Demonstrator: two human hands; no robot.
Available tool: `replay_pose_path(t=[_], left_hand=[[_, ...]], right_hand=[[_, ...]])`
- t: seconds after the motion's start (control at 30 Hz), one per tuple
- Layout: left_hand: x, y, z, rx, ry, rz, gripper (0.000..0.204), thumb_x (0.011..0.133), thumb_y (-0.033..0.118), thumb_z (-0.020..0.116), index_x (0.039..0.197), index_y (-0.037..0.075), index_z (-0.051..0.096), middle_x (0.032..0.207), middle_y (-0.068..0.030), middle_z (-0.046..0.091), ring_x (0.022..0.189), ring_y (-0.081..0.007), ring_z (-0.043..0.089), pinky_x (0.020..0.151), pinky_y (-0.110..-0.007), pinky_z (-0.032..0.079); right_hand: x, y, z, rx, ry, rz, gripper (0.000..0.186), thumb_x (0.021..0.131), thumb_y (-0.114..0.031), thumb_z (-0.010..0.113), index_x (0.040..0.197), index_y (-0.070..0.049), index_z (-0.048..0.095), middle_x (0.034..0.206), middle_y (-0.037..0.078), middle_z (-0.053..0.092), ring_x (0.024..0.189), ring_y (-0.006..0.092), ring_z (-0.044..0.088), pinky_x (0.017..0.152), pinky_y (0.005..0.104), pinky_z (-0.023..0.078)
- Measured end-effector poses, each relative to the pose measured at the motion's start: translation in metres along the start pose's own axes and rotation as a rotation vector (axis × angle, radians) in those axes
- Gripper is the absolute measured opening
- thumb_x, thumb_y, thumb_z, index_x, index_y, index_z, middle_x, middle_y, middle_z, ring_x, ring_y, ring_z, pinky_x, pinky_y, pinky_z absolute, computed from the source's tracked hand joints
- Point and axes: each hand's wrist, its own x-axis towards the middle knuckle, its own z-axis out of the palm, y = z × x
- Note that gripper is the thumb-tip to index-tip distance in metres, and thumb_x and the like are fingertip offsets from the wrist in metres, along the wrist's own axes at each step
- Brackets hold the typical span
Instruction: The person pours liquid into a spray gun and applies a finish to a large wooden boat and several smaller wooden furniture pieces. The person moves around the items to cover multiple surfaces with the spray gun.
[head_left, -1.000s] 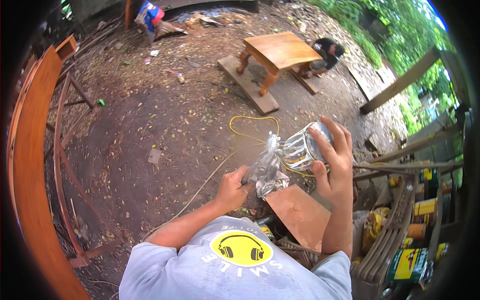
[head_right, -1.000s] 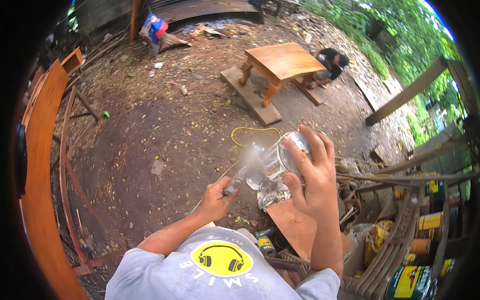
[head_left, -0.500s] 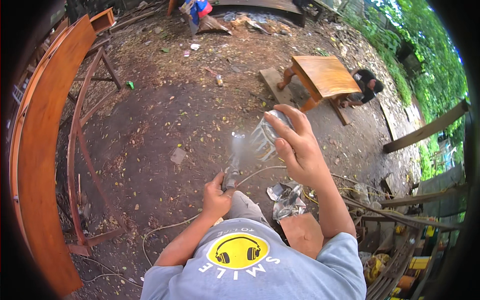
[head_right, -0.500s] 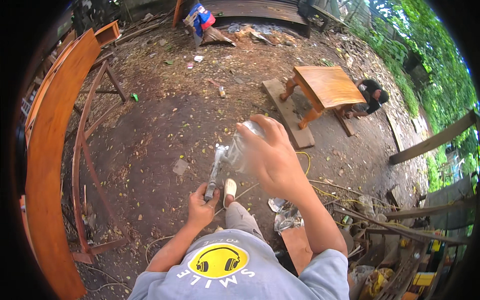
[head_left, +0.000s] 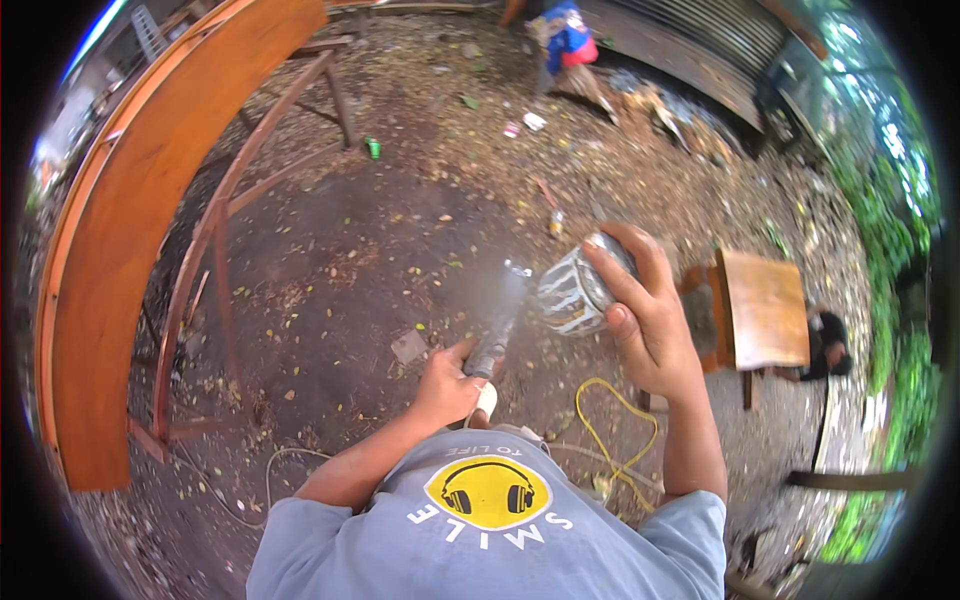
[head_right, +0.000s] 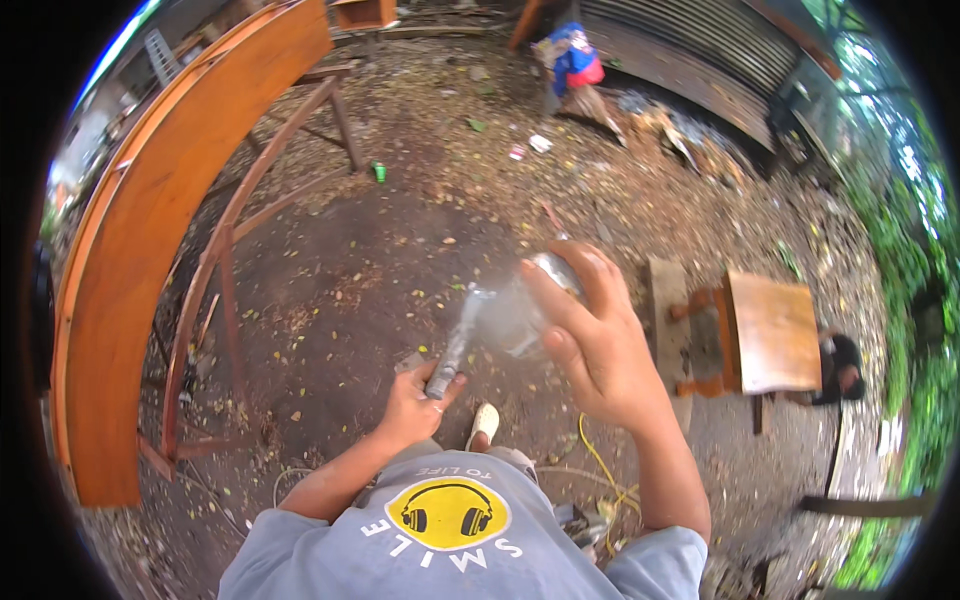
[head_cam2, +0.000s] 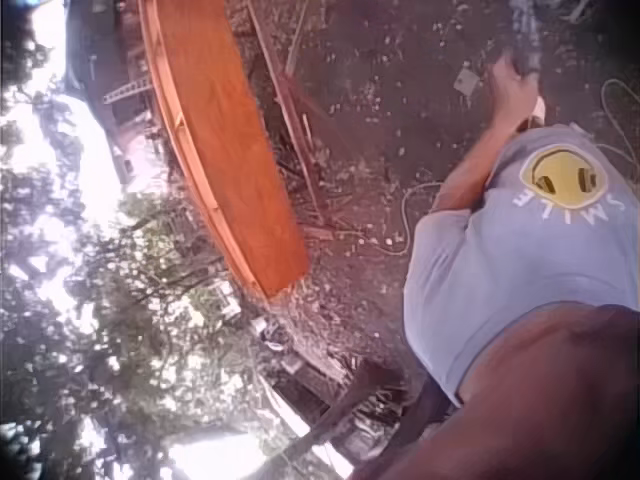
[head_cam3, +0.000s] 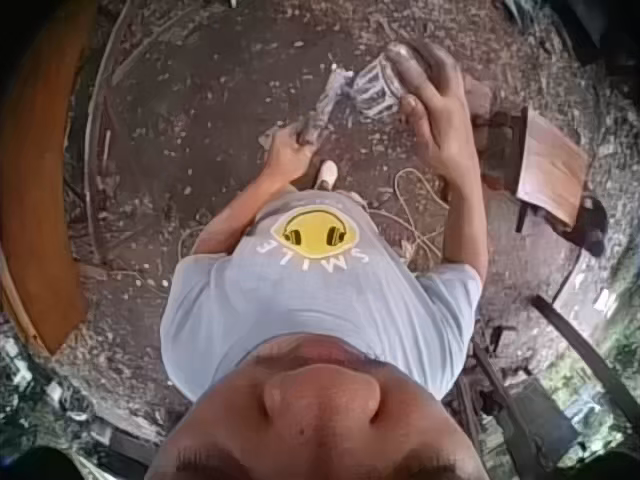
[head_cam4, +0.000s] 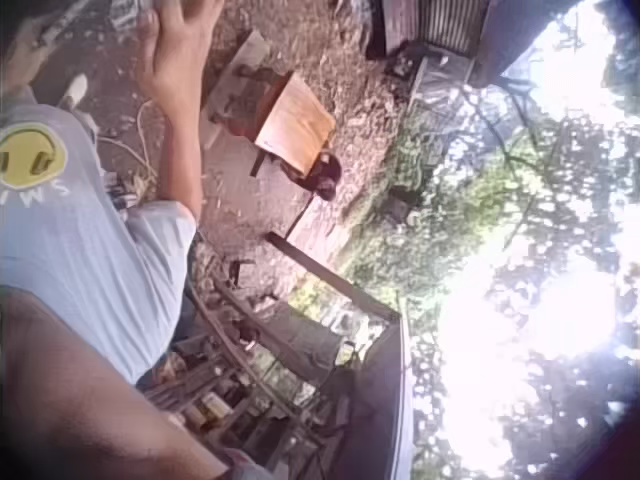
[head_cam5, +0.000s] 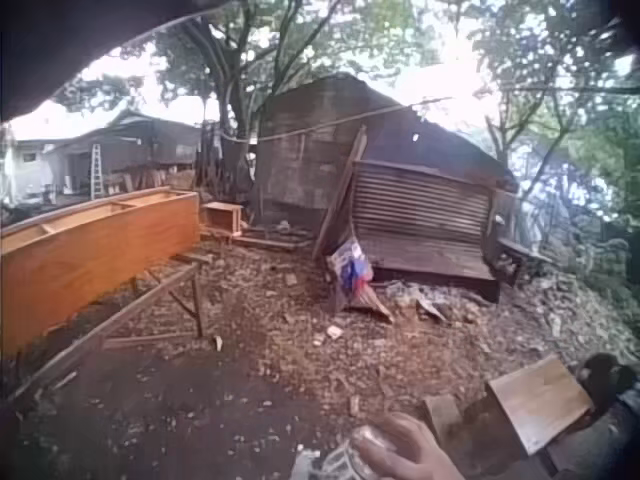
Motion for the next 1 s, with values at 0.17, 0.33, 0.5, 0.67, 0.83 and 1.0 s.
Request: replay_pose_path(t=[0.17,0.33,0.5,0.67,0.83,1.0], left_hand=[[0.097,0.009,-0.009,0.115,0.021,-0.069,0.036,0.089,0.037,0.071,0.095,0.002,0.068,0.064,-0.0086,0.059,0.061,-0.0121,0.053,0.059,-0.034,0.045],[0.196,-0.013,-0.031,-0.054,0.067,-0.166,0.031,0.091,0.030,0.071,0.090,-0.001,0.067,0.064,-0.0040,0.058,0.062,-0.0092,0.053,0.057,-0.030,0.044],[0.316,-0.037,-0.073,-0.048,0.116,-0.119,0.031,0.091,0.029,0.071,0.087,-0.001,0.066,0.065,-0.0027,0.060,0.063,-0.0071,0.051,0.057,-0.028,0.043],[0.430,-0.018,-0.122,-0.010,0.205,-0.097,0.034,0.090,0.033,0.071,0.090,-0.001,0.067,0.066,-0.0030,0.059,0.064,-0.0073,0.048,0.057,-0.030,0.041],[0.503,0.001,-0.166,-0.036,0.284,-0.247,0.033,0.088,0.030,0.073,0.103,0.000,0.070,0.074,-0.0112,0.067,0.066,-0.0120,0.054,0.062,-0.033,0.046],[0.544,0.005,-0.177,-0.039,0.394,-0.259,0.037,0.088,0.031,0.073,0.105,-0.002,0.069,0.076,-0.0150,0.068,0.071,-0.0122,0.055,0.066,-0.034,0.047]], right_hand=[[0.091,0.078,-0.001,0.013,-0.112,-0.107,0.049,0.099,-0.037,0.043,0.133,-0.005,0.056,0.137,0.026,0.044,0.127,0.0469,0.041,0.108,0.0530,0.032],[0.201,0.152,0.025,0.118,-0.229,-0.265,0.051,0.100,-0.040,0.041,0.135,-0.004,0.056,0.137,0.026,0.043,0.128,0.0457,0.040,0.109,0.0531,0.031],[0.327,0.223,0.065,0.156,-0.288,-0.375,0.054,0.100,-0.044,0.040,0.134,-0.006,0.056,0.136,0.025,0.044,0.127,0.0454,0.040,0.109,0.0536,0.029],[0.443,0.276,0.091,0.165,-0.298,-0.441,0.053,0.100,-0.046,0.039,0.133,-0.009,0.058,0.136,0.025,0.043,0.126,0.0447,0.042,0.109,0.0545,0.029],[0.553,0.312,0.110,0.216,-0.369,-0.577,0.056,0.099,-0.047,0.041,0.134,-0.008,0.058,0.136,0.025,0.043,0.125,0.0444,0.041,0.109,0.0537,0.029],[0.633,0.345,0.127,0.341,-0.469,-0.758,0.057,0.100,-0.047,0.039,0.134,-0.005,0.058,0.135,0.026,0.045,0.124,0.0423,0.043,0.106,0.0514,0.031]])
